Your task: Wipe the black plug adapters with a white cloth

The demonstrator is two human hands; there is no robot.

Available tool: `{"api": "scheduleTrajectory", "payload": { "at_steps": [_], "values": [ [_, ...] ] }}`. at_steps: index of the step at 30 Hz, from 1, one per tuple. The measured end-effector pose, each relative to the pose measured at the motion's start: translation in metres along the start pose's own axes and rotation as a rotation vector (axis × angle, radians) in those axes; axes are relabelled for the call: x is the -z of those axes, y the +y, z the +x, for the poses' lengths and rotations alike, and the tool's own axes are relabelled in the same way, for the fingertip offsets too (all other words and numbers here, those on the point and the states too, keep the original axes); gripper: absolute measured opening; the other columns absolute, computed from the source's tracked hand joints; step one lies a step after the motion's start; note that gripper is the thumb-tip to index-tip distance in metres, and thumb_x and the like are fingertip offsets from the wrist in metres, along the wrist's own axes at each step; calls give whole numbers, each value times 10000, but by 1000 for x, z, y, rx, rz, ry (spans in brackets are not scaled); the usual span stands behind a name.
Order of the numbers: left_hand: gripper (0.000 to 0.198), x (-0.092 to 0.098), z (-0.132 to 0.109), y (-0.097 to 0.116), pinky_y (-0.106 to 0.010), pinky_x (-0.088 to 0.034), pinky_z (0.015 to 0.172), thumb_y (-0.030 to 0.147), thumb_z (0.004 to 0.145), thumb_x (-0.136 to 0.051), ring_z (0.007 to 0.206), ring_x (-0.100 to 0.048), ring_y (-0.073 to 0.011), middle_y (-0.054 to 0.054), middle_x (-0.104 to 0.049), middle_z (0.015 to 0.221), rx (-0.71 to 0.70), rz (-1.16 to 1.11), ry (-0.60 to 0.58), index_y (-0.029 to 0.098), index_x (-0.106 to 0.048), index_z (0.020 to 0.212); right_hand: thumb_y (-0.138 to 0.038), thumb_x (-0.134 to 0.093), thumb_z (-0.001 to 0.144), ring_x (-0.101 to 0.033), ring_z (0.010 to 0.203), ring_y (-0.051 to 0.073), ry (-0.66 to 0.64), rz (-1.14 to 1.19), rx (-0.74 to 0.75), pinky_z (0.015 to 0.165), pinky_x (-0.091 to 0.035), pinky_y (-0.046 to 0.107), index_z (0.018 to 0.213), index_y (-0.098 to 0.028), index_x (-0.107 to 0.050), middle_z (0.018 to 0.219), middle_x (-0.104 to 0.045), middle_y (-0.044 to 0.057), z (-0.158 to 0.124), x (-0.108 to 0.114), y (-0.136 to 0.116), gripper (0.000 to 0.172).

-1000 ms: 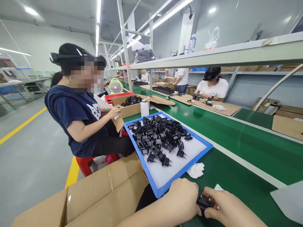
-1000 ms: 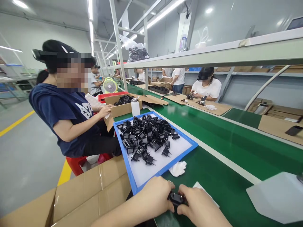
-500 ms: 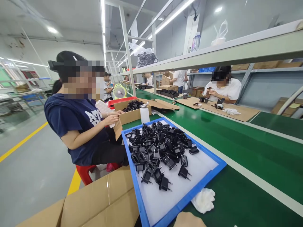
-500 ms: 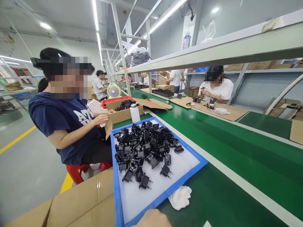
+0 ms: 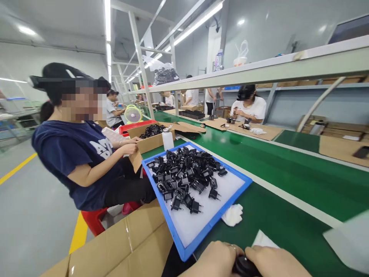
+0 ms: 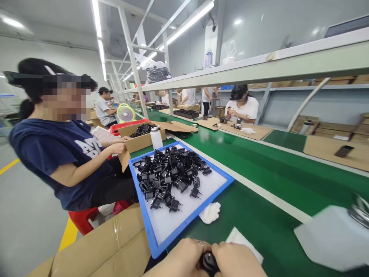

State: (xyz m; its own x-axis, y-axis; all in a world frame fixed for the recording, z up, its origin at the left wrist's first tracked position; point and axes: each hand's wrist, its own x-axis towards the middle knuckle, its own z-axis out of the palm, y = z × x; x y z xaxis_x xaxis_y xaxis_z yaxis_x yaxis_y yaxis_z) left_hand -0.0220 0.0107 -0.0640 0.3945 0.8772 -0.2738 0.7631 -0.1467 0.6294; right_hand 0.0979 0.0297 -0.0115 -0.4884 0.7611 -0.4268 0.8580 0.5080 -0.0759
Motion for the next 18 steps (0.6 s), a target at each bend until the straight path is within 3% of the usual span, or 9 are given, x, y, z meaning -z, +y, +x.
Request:
{"api": "scheduleTrajectory", "payload": {
  "at_steps": [3,6,9,14,18],
  "values": [
    [425,-24,-9,3,-164,-357,454,220,507,-586,546,-523,-114,43,-547,591,-14,-309,-21,212,-530,928,-81,-629,513,-572,669,274,-64,-110,-97,557,-410,297,810,-158,-602,768,-610,86,-28,7,-9,308],
    [581,-47,-14,10,-153,-349,445,131,488,-558,482,-468,-79,61,-524,549,-32,-373,-48,175,-430,1053,-175,-715,506,-575,675,250,-69,-90,-124,537,-411,280,918,-148,-558,799,-606,81,-56,3,-14,442],
    [627,-60,-17,13,-179,-403,509,122,538,-499,481,-449,-73,34,-572,646,-137,-370,-19,155,-330,1141,-210,-651,626,-576,672,208,-96,-95,-83,466,-377,241,889,-144,-548,772,-605,58,-79,-5,-8,290],
    [390,-71,-11,-4,-220,-453,551,330,611,-522,556,-517,-102,-24,-592,827,-308,-369,140,194,-510,976,-226,-593,686,-564,626,173,-74,-104,-156,395,-305,219,924,-147,-510,731,-589,36,-123,-8,11,265],
    [313,-77,-13,-17,-196,-466,551,462,608,-535,639,-566,-126,-12,-614,803,-428,-400,271,232,-590,814,-180,-566,679,-563,639,187,49,-125,-460,471,-339,216,892,-209,-551,679,-583,19,-170,14,39,216]
  ]
}}
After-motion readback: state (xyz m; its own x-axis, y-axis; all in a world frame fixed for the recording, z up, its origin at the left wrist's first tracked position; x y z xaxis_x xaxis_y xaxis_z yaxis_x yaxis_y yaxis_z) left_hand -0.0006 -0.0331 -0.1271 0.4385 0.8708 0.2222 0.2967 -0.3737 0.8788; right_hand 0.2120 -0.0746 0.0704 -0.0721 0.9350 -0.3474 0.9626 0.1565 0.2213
